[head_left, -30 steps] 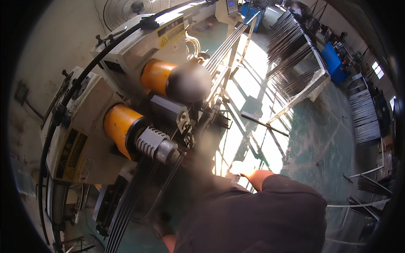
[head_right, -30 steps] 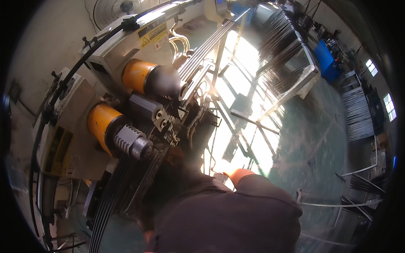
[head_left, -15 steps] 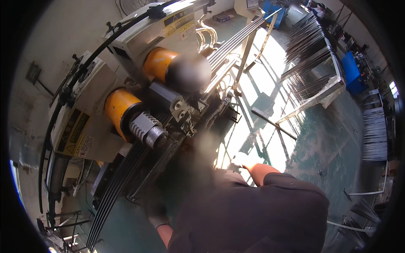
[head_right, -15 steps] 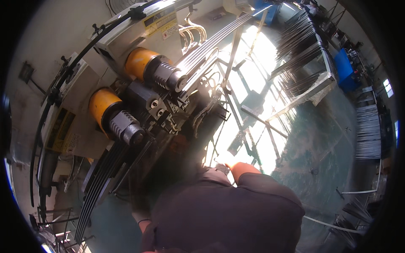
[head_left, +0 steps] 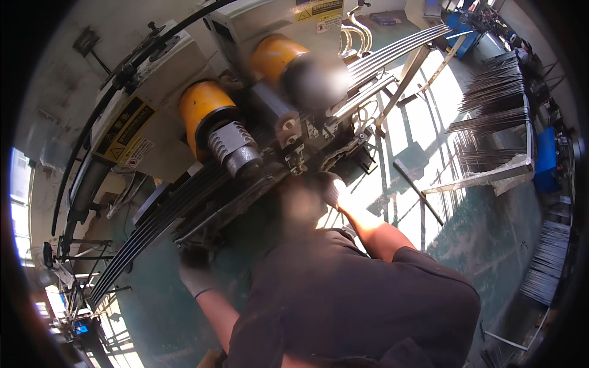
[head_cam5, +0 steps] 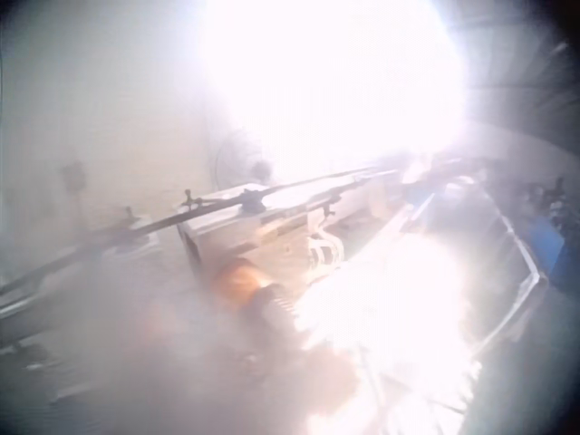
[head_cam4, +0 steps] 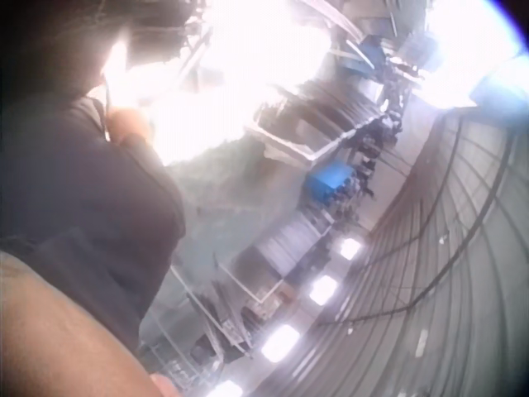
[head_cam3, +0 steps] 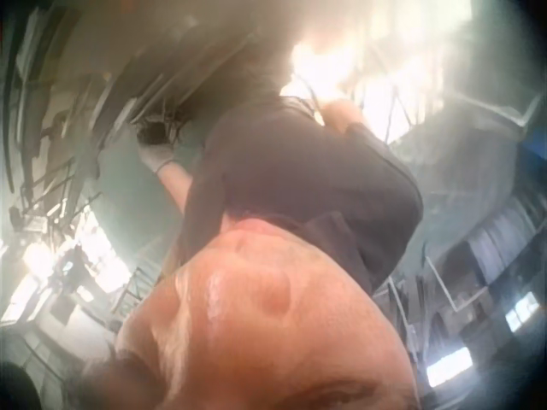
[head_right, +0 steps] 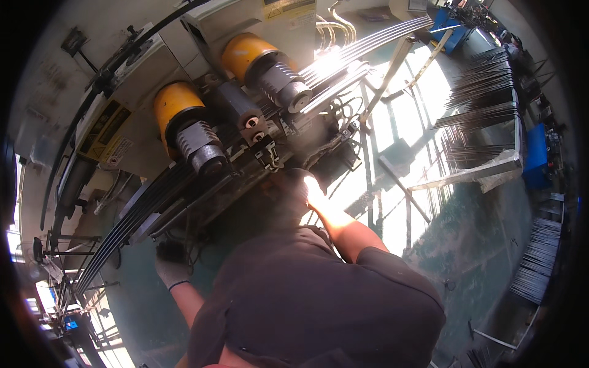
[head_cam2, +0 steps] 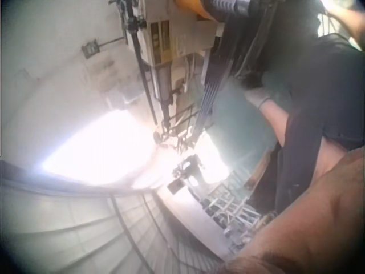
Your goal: The person repeatedly picks up straight metal rods from a floor pile, feeds them into a yellow bending machine, and removes the bent rods to place them on a nearby rack. The person also briefly straightens a bent rod on a wooden workbench before returning to the bending cycle.
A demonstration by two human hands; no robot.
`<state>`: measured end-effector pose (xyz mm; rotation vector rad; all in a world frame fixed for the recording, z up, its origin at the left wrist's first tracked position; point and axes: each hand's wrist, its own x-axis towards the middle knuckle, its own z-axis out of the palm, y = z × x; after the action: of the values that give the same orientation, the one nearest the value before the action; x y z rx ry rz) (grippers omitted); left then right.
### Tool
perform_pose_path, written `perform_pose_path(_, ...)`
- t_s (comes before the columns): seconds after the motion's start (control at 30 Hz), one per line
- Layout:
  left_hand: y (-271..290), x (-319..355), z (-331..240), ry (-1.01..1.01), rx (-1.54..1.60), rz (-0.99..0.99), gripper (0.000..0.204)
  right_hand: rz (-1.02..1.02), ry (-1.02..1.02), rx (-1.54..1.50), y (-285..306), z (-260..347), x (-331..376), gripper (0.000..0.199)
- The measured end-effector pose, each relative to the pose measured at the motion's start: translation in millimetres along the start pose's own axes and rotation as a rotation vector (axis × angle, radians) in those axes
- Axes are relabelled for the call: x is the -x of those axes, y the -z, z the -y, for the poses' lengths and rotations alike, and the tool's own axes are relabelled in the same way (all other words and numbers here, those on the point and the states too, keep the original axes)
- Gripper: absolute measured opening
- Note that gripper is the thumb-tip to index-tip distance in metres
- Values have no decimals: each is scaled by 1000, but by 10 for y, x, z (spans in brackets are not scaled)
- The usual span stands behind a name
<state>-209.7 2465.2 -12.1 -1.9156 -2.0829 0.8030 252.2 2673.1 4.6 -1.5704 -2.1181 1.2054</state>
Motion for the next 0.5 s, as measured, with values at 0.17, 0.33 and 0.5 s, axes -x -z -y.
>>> perform_pose_path(0.17,67,-115,496,207,312,-329,34,-394,137,29,212,422,-70,34)
perform_pose_path(0.33,775,-259,865,484,985,-667,44,-794,268,-314,126,296,-500,31)
perform_pose_path(0.5,1795,-274,1264,419,1474,-961,57,-704,214,-646,210,402,-987,26)
